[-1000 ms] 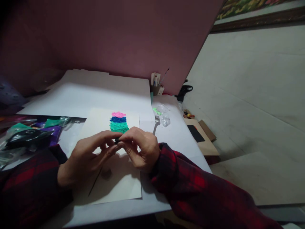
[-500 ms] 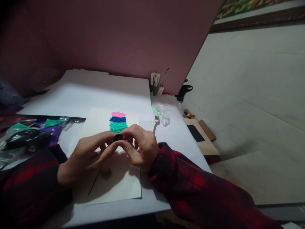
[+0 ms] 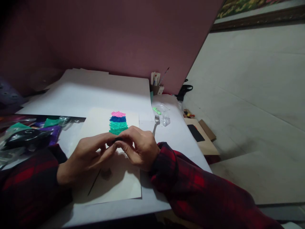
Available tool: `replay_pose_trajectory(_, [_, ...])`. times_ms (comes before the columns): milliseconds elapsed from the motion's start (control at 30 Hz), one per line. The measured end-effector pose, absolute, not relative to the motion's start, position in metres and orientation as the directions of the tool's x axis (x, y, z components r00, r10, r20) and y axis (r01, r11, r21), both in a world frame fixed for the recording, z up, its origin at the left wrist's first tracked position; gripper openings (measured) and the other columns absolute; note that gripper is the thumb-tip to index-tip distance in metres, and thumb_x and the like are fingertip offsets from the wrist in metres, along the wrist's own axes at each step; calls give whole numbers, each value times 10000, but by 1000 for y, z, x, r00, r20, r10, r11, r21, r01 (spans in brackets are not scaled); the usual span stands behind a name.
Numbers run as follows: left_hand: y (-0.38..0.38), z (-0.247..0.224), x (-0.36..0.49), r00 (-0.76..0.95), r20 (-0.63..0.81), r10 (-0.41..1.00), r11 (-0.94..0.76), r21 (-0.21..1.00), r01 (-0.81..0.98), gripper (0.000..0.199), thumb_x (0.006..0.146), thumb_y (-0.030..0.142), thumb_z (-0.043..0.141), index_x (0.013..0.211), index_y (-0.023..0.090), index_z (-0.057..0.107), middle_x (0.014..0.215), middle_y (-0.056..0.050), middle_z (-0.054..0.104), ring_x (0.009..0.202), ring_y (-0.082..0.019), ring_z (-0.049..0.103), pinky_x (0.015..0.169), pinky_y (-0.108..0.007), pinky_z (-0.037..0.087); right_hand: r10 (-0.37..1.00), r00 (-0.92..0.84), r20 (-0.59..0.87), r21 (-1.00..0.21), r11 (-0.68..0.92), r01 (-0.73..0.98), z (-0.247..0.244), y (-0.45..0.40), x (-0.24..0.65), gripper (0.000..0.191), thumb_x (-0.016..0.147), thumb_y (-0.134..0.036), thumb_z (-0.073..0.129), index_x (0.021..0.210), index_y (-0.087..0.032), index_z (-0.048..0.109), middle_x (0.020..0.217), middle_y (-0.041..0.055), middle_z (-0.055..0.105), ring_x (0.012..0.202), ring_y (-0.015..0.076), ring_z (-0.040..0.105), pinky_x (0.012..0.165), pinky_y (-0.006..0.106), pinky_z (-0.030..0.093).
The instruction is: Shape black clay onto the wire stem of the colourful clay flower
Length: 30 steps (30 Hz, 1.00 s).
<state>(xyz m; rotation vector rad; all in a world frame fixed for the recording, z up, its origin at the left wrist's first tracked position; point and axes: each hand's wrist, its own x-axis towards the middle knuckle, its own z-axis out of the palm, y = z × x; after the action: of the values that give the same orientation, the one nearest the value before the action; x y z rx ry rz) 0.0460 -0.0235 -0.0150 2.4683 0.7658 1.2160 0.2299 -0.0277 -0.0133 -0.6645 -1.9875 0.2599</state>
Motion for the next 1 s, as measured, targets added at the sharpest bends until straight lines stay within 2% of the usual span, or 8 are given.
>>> replay_pose_trajectory(233, [-22,-15,45,504,619,603,-797,487,356,141,872,115,491,849,93,628,627,-11,586,476,-68,466,391,-144,362,569,-356,742,-445,814,374,-12,-28,229,37,867,-123,583,893,-129,608,741,16,627,588,73,538,530,210,473])
replay_pose_trajectory(400, [-23,-13,47,498,621,605,-796,485,363,129,878,123,485,866,113,613,641,-8,604,491,-74,493,400,-147,371,593,-347,727,-468,797,382,-12,-28,230,31,876,-155,575,901,-147,592,728,4,633,584,81,538,519,220,468])
replay_pose_trajectory(633, [-24,-12,46,511,603,613,-790,481,380,129,895,138,477,890,136,606,674,-19,632,522,-88,539,433,-164,413,601,-353,717,-495,795,350,-13,-26,231,123,875,-157,578,995,-147,603,770,18,653,625,92,572,547,232,491])
replay_pose_trajectory(833, [-23,-12,47,511,595,621,-783,504,365,144,903,157,474,886,125,614,661,-21,620,498,-86,523,418,-170,408,581,-381,719,-474,811,343,-12,-26,231,113,874,-179,590,968,-135,634,783,44,650,617,98,555,544,240,495])
replay_pose_trajectory(1000, [-23,-12,47,502,609,614,-789,496,364,133,894,135,483,879,118,614,668,-21,638,522,-87,549,441,-164,423,565,-367,739,-431,815,387,-13,-26,231,85,888,-156,561,950,-148,619,766,30,640,610,96,552,539,234,485])
